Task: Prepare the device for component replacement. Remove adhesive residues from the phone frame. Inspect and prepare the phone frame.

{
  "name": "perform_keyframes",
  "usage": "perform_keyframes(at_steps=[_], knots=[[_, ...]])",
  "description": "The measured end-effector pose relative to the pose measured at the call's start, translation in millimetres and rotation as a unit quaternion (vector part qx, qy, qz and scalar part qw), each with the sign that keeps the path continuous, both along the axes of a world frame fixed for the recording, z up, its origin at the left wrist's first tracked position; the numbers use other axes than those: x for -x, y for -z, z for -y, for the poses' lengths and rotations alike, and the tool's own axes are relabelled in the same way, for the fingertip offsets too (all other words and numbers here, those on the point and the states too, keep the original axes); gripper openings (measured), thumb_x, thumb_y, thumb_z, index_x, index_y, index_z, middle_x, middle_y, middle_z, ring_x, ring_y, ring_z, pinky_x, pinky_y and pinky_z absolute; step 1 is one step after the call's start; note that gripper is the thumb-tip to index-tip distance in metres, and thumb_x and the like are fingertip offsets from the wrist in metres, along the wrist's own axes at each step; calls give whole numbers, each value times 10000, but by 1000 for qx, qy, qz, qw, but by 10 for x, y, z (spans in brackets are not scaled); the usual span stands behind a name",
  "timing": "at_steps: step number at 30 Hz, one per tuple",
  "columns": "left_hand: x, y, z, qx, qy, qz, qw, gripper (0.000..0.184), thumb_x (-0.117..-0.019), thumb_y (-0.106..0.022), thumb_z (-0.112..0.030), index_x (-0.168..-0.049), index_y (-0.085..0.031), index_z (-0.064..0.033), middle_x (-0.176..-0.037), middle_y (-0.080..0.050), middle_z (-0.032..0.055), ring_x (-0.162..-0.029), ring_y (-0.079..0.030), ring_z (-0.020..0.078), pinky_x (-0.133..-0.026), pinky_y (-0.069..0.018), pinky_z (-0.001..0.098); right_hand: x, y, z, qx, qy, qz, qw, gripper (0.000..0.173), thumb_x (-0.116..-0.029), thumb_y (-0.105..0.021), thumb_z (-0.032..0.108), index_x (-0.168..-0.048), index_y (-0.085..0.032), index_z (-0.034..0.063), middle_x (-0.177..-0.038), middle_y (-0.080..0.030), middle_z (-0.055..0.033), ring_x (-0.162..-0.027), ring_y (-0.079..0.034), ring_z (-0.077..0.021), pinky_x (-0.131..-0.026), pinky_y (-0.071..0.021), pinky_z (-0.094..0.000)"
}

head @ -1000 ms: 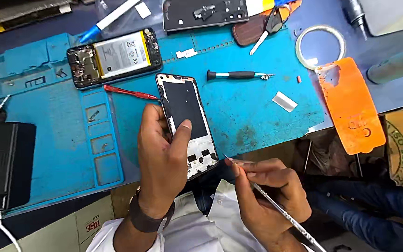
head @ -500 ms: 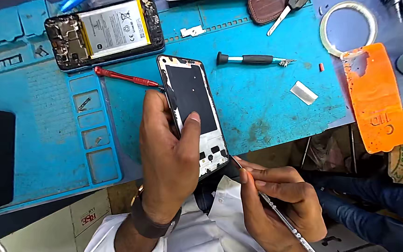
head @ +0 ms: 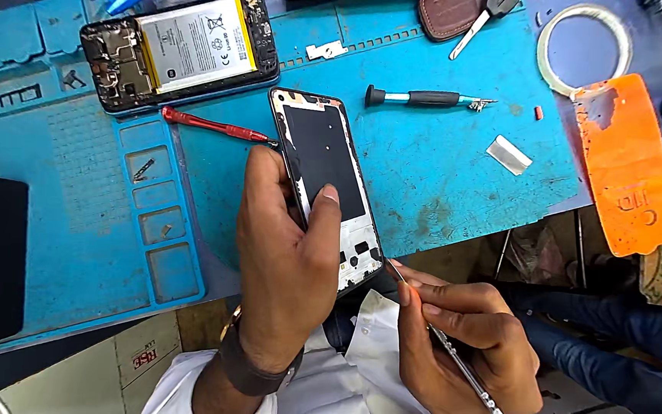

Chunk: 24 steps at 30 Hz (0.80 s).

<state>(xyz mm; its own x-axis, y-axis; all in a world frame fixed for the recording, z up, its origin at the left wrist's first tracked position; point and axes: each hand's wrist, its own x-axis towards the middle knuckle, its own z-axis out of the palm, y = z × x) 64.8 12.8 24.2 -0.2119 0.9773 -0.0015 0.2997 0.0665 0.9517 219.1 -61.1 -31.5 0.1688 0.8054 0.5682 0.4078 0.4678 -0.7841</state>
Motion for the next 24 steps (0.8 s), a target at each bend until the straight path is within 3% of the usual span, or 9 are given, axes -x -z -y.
perform_keyframes(at_steps=[8,14,17,24], knots=[[-2,3,-20,-3,-4,-9,1000,182,-990,-553,-120,-1162,-495,-109,-969,-663,8,-847,-704,95,-659,-604,242,38,-12,-9,-10,11,32,999,192,-878,-706,21,-868,-534,105,-872,-652,-3,-885,-753,-187,-757,-699,-374],[7,-2,-20,8,4,-11,1000,202,-1000,-557,-129,-1191,-492,-113,-958,-660,-2,-824,-701,83,-642,-598,234,67,-119,-141,-12,17,115,993,182,-881,-714,25,-809,-557,82,-860,-720,-39,-964,-758,-196,-797,-673,-322],[15,-12,-35,16,6,-14,1000,175,-1003,-556,-134,-1166,-494,-114,-935,-666,9,-786,-706,100,-611,-600,247,123,-172,-333,-30,16,129,991,202,-856,-704,0,-720,-567,58,-818,-714,-74,-916,-761,-207,-784,-667,-323],[35,10,-47,27,6,-52,998,202,-1005,-555,-194,-1196,-517,-138,-913,-674,-24,-798,-699,84,-610,-589,263,87,-247,-286,-1,12,130,991,199,-860,-695,35,-709,-575,86,-786,-715,-37,-878,-764,-179,-736,-670,-296]])
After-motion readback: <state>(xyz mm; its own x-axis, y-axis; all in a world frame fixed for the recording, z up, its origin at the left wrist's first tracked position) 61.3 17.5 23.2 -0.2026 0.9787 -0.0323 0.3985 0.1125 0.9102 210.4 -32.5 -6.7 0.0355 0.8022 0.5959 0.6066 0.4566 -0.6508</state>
